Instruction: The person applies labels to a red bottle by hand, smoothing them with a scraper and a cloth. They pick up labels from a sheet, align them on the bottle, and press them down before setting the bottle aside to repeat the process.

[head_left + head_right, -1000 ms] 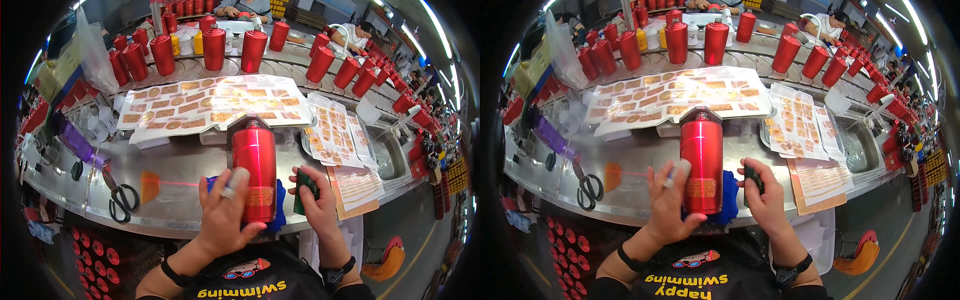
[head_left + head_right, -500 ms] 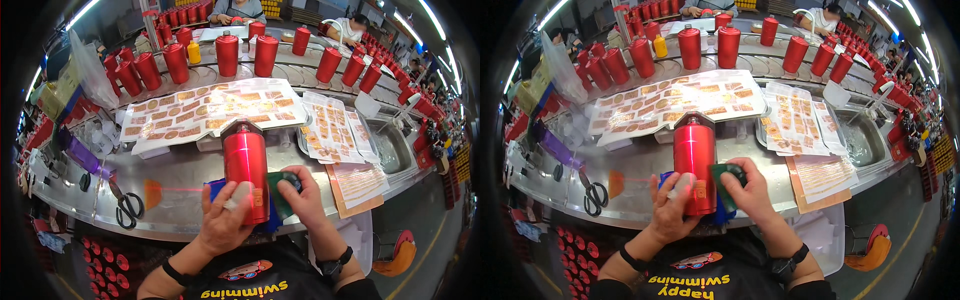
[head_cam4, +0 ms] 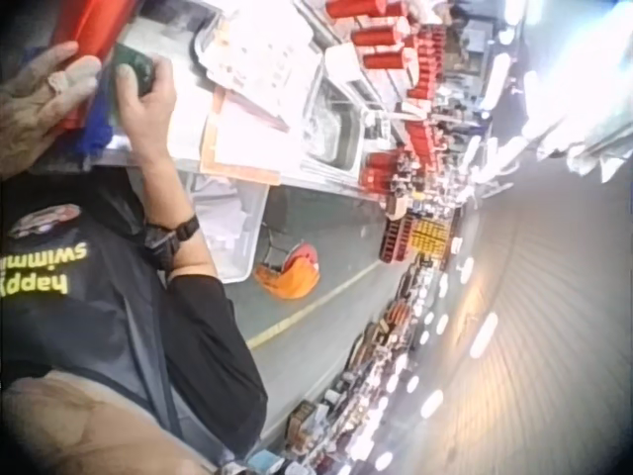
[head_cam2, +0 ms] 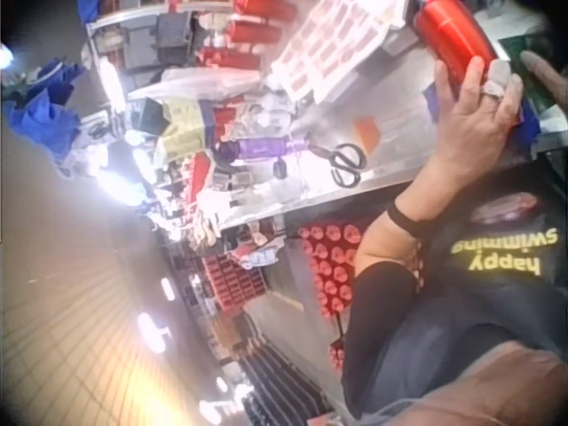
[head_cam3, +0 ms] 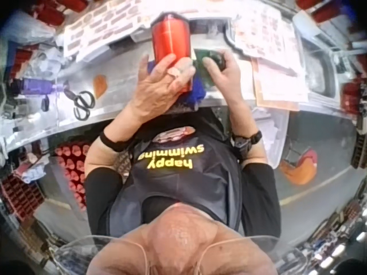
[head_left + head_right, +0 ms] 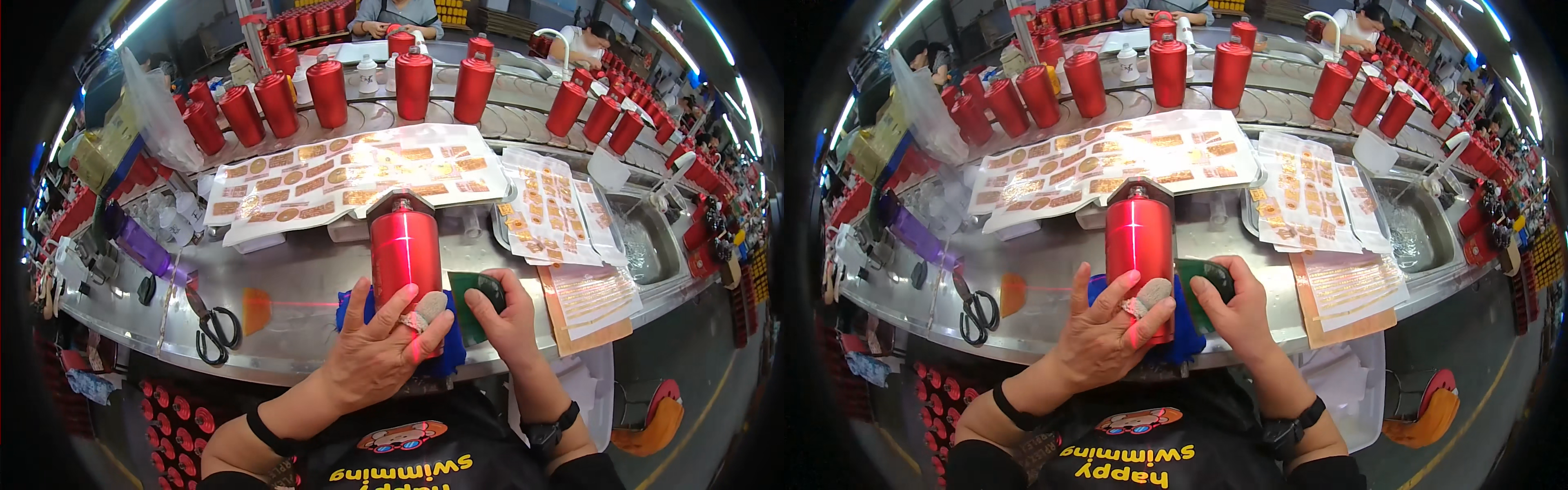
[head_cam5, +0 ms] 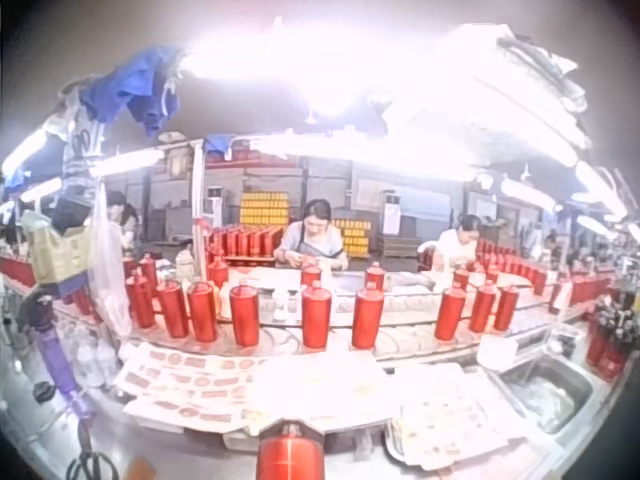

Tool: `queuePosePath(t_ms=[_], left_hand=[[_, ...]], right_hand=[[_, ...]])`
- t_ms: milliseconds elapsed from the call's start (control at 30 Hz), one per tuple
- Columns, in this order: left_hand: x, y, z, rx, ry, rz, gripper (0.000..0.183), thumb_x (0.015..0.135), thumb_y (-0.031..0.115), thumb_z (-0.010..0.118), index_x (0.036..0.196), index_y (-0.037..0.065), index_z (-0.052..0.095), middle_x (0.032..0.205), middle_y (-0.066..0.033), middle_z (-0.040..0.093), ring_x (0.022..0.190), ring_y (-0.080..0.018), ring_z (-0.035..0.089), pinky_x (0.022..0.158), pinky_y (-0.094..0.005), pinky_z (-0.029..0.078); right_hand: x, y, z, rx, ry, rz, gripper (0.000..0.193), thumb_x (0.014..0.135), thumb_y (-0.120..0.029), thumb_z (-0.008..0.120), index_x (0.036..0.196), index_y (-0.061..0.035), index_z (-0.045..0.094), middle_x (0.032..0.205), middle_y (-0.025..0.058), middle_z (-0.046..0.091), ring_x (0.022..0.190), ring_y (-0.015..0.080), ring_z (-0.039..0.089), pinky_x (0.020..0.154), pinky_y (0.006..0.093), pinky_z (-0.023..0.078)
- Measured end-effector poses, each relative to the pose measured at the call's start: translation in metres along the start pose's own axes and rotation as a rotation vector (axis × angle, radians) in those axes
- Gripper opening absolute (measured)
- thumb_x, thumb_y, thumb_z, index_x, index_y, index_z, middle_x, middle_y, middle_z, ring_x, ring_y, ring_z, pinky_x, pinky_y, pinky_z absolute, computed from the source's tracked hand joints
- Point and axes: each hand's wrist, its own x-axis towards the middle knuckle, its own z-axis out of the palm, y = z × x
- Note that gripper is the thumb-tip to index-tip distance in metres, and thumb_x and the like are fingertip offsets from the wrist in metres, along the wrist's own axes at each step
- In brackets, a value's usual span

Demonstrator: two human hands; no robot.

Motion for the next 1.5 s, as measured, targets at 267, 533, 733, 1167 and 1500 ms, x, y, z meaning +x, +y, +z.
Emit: queuePosePath(t_ms=[267, 533, 733, 1167, 1500], left_hand=[[-0.028, 0.002, 0.018, 0.004, 0.138, 0.113, 0.047, 0.087, 0.024, 0.060, 0.133, 0.023, 0.052, 0.118, -0.0075, 0.061, 0.130, -0.0262, 0.044, 0.114, -0.0620, 0.012], [-0.052, -0.004, 0.016, -0.264, 0.291, -0.365, 0.072, 0.077, 0.027, 0.074, 0.137, 0.003, 0.043, 0.136, -0.0228, 0.046, 0.132, -0.0371, 0.041, 0.110, -0.0667, 0.011], [-0.051, -0.001, 0.017, -0.250, 0.401, -0.306, 0.064, 0.078, 0.023, 0.073, 0.135, 0.008, 0.048, 0.132, -0.0137, 0.054, 0.130, -0.0338, 0.044, 0.113, -0.0630, 0.012], [-0.054, 0.009, 0.010, -0.196, 0.273, -0.146, 0.042, 0.086, 0.022, 0.064, 0.127, 0.010, 0.061, 0.109, -0.0026, 0.069, 0.123, -0.0227, 0.052, 0.117, -0.0563, 0.012], [-0.019, -0.012, 0.003, -0.202, 0.171, -0.174, 0.069, 0.091, 0.055, 0.052, 0.132, -0.001, 0.053, 0.132, -0.0076, 0.059, 0.129, -0.0250, 0.045, 0.116, -0.0553, 0.012]], right_hand=[[0.008, -0.002, 0.013, -0.474, -0.039, -0.815, 0.033, 0.068, -0.002, 0.074, 0.100, -0.0086, 0.066, 0.086, 0.0065, 0.056, 0.074, 0.0241, 0.055, 0.067, 0.0360, 0.043], [0.027, -0.017, 0.007, -0.185, -0.066, -0.342, 0.024, 0.073, -0.001, 0.078, 0.095, -0.0049, 0.069, 0.083, 0.0065, 0.059, 0.072, 0.0209, 0.059, 0.061, 0.0265, 0.047], [0.004, -0.037, -0.001, -0.083, -0.565, -0.404, 0.027, 0.076, -0.009, 0.079, 0.100, -0.0049, 0.068, 0.080, 0.0057, 0.061, 0.074, 0.0168, 0.060, 0.064, 0.0288, 0.046], [-0.002, -0.013, 0.012, 0.032, -0.215, 0.079, 0.017, 0.090, -0.015, 0.068, 0.093, -0.0028, 0.057, 0.078, -0.0029, 0.055, 0.070, 0.0031, 0.049, 0.061, 0.0198, 0.041], [-0.003, -0.011, 0.014, 0.046, -0.189, 0.109, 0.018, 0.091, -0.016, 0.068, 0.096, -0.0025, 0.057, 0.080, -0.0029, 0.057, 0.071, 0.0031, 0.050, 0.063, 0.0196, 0.043]])
